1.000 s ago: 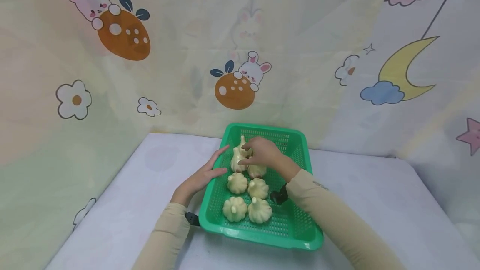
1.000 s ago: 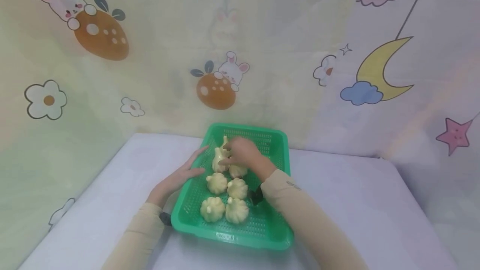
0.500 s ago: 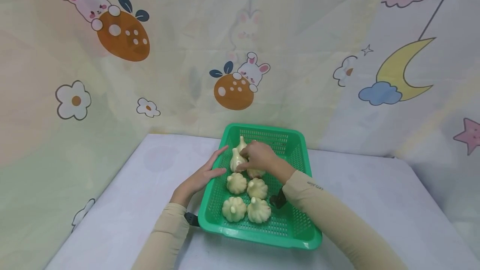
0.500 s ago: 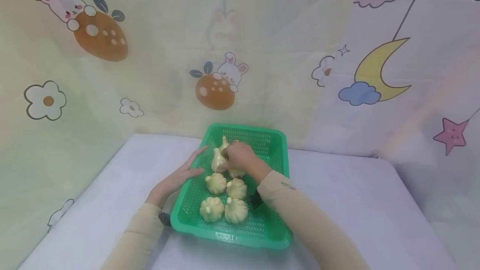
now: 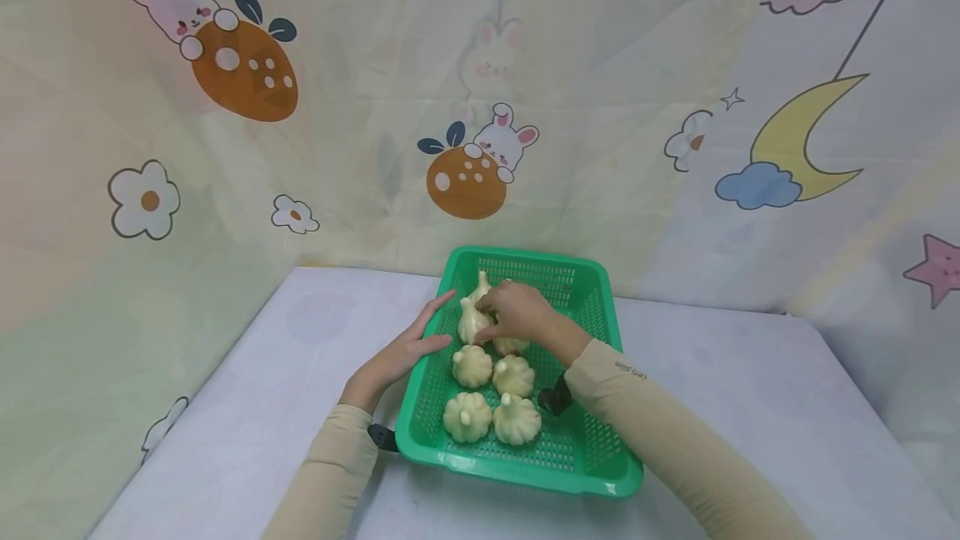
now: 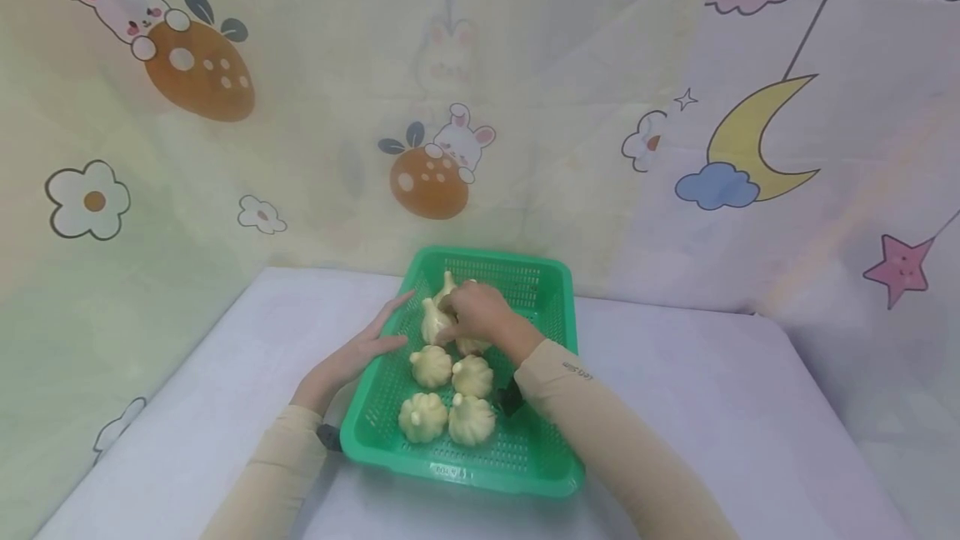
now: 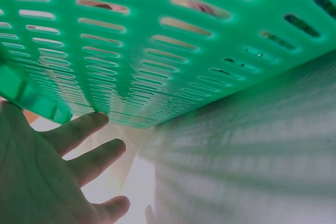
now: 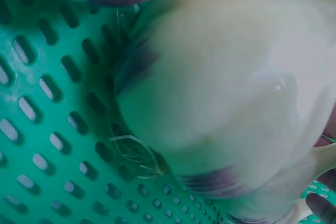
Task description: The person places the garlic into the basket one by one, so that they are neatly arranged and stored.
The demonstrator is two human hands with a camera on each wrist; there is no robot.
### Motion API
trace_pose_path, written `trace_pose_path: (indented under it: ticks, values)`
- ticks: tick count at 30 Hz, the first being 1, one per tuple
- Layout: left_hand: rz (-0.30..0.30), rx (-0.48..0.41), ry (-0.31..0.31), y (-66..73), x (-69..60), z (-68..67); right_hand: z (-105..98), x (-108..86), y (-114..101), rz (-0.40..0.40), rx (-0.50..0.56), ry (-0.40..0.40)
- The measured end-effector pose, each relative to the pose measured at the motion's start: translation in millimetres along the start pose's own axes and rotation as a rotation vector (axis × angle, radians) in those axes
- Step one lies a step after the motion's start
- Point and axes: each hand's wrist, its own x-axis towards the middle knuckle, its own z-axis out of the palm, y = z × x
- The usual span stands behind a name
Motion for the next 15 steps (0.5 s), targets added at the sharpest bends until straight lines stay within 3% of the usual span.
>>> trace_pose_path:
  ticks: [8,15]
  values:
    - [0.017,0.007,0.022,-26.8,11.0,-1.1,1,-0.9,-2,0.040,0.011,-0.052]
    - [0.032,0.019,0.030,-33.2,12.9,-1.5,0,0.4,-1,0.079,0.055,-0.085]
